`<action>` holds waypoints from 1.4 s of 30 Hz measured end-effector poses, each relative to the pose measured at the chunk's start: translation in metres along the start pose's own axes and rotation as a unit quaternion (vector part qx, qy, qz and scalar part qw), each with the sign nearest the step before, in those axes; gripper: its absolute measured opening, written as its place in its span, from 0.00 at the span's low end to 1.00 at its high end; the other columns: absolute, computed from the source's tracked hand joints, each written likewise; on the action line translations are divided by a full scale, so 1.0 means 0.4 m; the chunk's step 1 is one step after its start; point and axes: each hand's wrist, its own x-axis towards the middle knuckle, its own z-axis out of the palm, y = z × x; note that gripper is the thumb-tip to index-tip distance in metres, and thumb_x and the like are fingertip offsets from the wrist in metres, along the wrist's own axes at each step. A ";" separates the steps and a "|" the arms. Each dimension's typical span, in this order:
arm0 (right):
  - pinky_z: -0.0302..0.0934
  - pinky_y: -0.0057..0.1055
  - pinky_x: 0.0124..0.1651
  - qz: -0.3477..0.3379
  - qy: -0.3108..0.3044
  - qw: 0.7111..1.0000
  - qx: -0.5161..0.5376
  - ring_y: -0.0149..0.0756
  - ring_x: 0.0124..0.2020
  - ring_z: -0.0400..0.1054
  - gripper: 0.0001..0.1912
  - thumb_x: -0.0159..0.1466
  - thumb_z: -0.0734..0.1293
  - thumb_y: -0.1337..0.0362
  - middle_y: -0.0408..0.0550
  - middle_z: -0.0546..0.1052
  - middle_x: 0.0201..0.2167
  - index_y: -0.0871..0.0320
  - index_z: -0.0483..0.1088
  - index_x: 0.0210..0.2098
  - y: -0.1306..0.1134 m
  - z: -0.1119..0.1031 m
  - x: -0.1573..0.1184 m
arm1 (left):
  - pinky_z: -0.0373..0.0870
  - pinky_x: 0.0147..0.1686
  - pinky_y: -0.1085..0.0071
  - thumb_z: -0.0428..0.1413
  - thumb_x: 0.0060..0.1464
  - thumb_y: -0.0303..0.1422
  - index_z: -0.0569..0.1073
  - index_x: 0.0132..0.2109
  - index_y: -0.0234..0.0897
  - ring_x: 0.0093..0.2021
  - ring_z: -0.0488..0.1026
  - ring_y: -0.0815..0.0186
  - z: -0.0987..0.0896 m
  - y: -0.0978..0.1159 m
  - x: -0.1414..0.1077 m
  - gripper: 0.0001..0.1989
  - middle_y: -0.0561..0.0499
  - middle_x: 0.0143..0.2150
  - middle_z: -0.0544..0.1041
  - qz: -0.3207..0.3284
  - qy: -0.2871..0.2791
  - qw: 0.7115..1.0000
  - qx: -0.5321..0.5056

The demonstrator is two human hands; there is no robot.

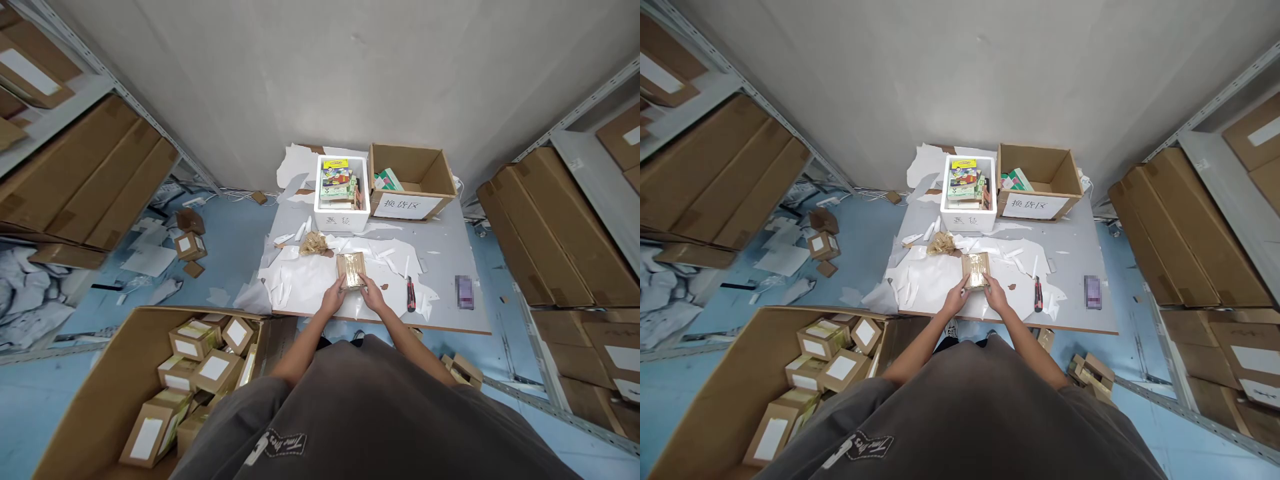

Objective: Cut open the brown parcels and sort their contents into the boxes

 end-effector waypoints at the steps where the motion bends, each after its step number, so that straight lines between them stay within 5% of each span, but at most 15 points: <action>1: 0.63 0.52 0.73 0.008 0.010 1.000 -0.012 0.51 0.68 0.70 0.37 0.71 0.60 0.65 0.54 0.73 0.70 0.48 0.59 0.79 -0.011 -0.006 -0.002 | 0.75 0.63 0.56 0.56 0.71 0.37 0.56 0.82 0.48 0.62 0.80 0.51 0.000 0.007 -0.002 0.37 0.44 0.64 0.82 -0.022 0.015 1.000 0.011; 3: 0.67 0.52 0.69 0.020 0.027 0.999 -0.037 0.52 0.62 0.74 0.35 0.74 0.59 0.62 0.53 0.77 0.66 0.48 0.60 0.79 -0.034 -0.029 0.009 | 0.76 0.60 0.56 0.52 0.74 0.39 0.60 0.80 0.48 0.55 0.83 0.51 -0.015 0.020 0.004 0.32 0.45 0.55 0.86 -0.048 0.050 0.997 0.027; 6: 0.68 0.50 0.68 0.015 0.039 0.998 -0.040 0.51 0.60 0.76 0.36 0.74 0.59 0.62 0.48 0.78 0.66 0.44 0.57 0.80 -0.059 -0.064 0.057 | 0.75 0.61 0.57 0.50 0.75 0.40 0.61 0.80 0.47 0.59 0.82 0.50 -0.046 0.031 0.037 0.30 0.45 0.58 0.85 -0.041 0.088 0.995 0.002; 10: 0.62 0.48 0.74 0.002 -0.028 0.999 -0.023 0.51 0.72 0.67 0.41 0.69 0.65 0.66 0.50 0.67 0.76 0.49 0.57 0.80 -0.051 -0.047 0.129 | 0.70 0.69 0.54 0.60 0.66 0.35 0.48 0.83 0.42 0.71 0.73 0.49 -0.038 0.023 0.087 0.46 0.41 0.75 0.71 -0.030 0.013 0.999 -0.031; 13: 0.57 0.52 0.77 0.045 -0.064 0.996 -0.039 0.56 0.77 0.58 0.44 0.64 0.70 0.67 0.57 0.57 0.80 0.53 0.61 0.78 -0.018 -0.018 0.137 | 0.62 0.75 0.50 0.68 0.56 0.33 0.49 0.83 0.38 0.80 0.59 0.44 -0.007 0.008 0.099 0.55 0.35 0.82 0.55 -0.034 -0.058 0.998 0.010; 18: 0.49 0.61 0.79 0.042 0.026 0.996 -0.074 0.59 0.82 0.44 0.40 0.67 0.70 0.61 0.54 0.49 0.83 0.49 0.61 0.77 0.050 -0.070 0.073 | 0.57 0.76 0.42 0.77 0.45 0.37 0.52 0.82 0.44 0.83 0.43 0.32 -0.002 -0.001 0.115 0.64 0.35 0.85 0.40 -0.010 -0.091 0.989 0.115; 22: 0.51 0.58 0.79 0.052 0.099 0.991 -0.069 0.57 0.80 0.50 0.37 0.67 0.69 0.60 0.58 0.58 0.79 0.53 0.65 0.75 0.124 -0.166 0.015 | 0.60 0.73 0.35 0.82 0.33 0.42 0.49 0.82 0.47 0.82 0.36 0.25 -0.025 0.011 0.168 0.75 0.35 0.86 0.37 -0.016 -0.144 0.969 0.201; 26: 0.53 0.55 0.77 0.132 0.146 0.978 -0.074 0.55 0.74 0.61 0.33 0.67 0.67 0.61 0.60 0.72 0.69 0.58 0.69 0.71 0.245 -0.225 -0.046 | 0.63 0.72 0.36 0.81 0.34 0.47 0.45 0.82 0.47 0.82 0.38 0.26 -0.030 0.020 0.194 0.77 0.35 0.86 0.38 -0.037 -0.158 0.949 0.269; 33: 0.68 0.42 0.60 0.366 0.076 0.924 -0.085 0.53 0.57 0.75 0.23 0.71 0.67 0.63 0.67 0.79 0.56 0.66 0.73 0.63 0.449 -0.208 -0.123 | 0.60 0.75 0.43 0.80 0.39 0.45 0.42 0.83 0.41 0.82 0.44 0.31 -0.008 0.028 0.133 0.76 0.32 0.85 0.41 -0.056 -0.123 0.942 0.307; 42: 0.67 0.43 0.61 0.374 0.061 0.917 -0.121 0.55 0.61 0.72 0.22 0.69 0.72 0.58 0.67 0.77 0.58 0.63 0.73 0.58 0.540 -0.202 -0.075 | 0.60 0.76 0.53 0.76 0.44 0.57 0.39 0.84 0.42 0.84 0.40 0.42 0.057 0.018 0.114 0.76 0.36 0.86 0.34 -0.055 -0.097 0.966 0.234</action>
